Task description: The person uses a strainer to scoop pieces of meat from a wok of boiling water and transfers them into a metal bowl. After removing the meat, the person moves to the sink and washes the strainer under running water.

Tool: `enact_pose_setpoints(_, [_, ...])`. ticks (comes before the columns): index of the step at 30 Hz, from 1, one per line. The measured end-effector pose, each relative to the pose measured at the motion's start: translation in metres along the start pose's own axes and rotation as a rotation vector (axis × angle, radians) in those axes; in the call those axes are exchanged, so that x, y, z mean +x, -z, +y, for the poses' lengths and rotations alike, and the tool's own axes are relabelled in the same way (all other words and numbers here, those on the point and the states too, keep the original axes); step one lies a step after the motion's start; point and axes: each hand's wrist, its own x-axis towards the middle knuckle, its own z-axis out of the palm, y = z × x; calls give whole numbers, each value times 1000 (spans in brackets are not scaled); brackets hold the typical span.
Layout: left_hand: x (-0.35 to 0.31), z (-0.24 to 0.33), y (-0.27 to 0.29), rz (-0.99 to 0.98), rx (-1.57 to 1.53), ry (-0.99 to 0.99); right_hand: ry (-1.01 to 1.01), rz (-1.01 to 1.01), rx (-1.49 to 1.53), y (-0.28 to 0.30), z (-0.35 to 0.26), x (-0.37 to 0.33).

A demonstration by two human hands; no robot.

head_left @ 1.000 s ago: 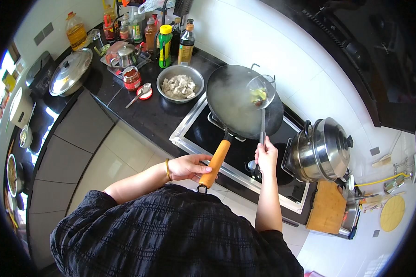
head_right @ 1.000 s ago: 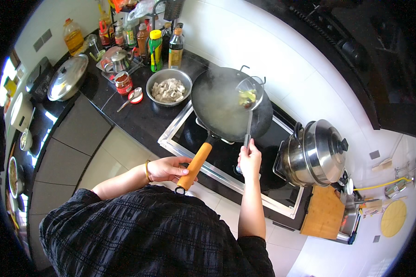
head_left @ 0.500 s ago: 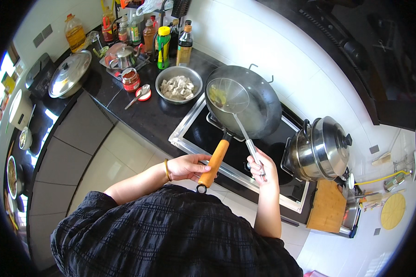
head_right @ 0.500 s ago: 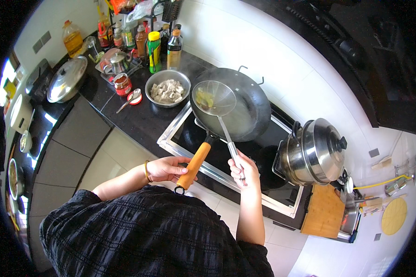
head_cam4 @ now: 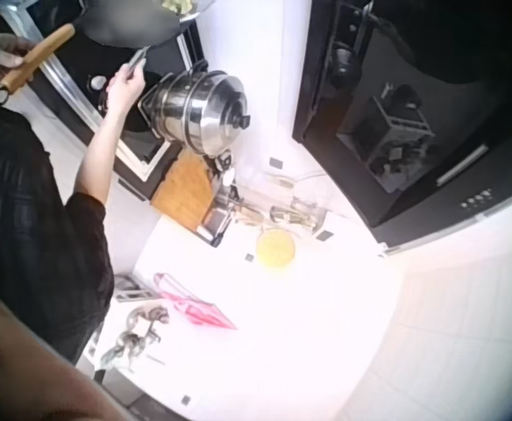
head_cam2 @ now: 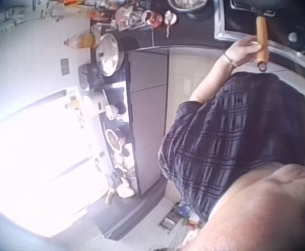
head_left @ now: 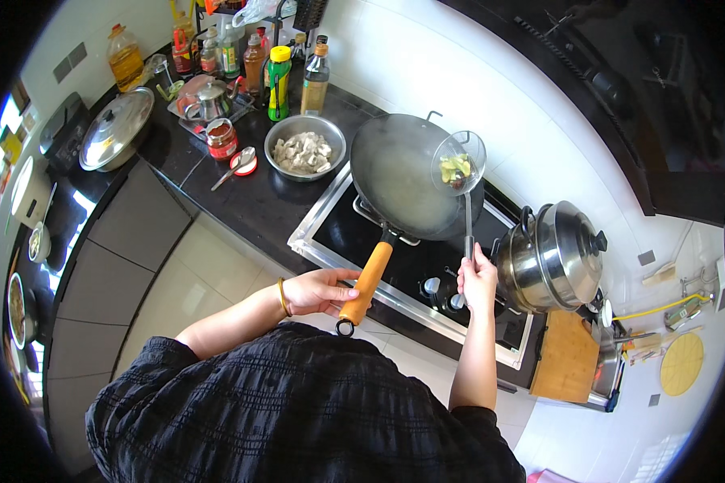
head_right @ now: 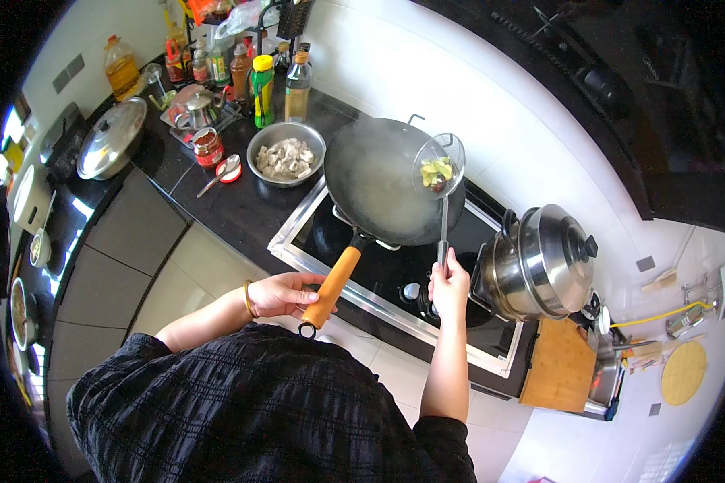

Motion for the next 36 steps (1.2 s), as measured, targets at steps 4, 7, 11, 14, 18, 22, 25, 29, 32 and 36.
enact_pose_setpoints(4, [-2,-2,1,8,16,-5,-51,-67,-20,-2,4,-7])
enact_pose_setpoints(7, [-3,-2,1,13,23,0,-133,-162,78,0,-4,-22])
enact_pose_setpoints(11, [-3,-3,1,22,31,-5,-243,-313,196,8,-20,-40])
enact_pose_setpoints(14, [-3,-3,1,12,41,-10,-345,-398,369,12,-32,-47])
enact_pose_setpoints(18, [-3,-1,-2,10,56,-7,-429,-476,634,19,-25,-46])
enact_pose_setpoints(22, [-1,-1,-4,25,34,-2,-413,-523,768,21,-11,-49])
enact_pose_setpoints(25, [3,-1,-10,70,-9,1,-352,-508,827,25,-12,-48])
enact_pose_setpoints(29, [19,-4,-16,101,-32,10,-218,-377,674,35,-21,-35])
enact_pose_setpoints(32, [28,-9,-17,130,-90,36,-118,-186,375,34,-27,-21])
enact_pose_setpoints(36, [29,-13,-18,133,-160,63,-42,-93,82,39,-16,-2])
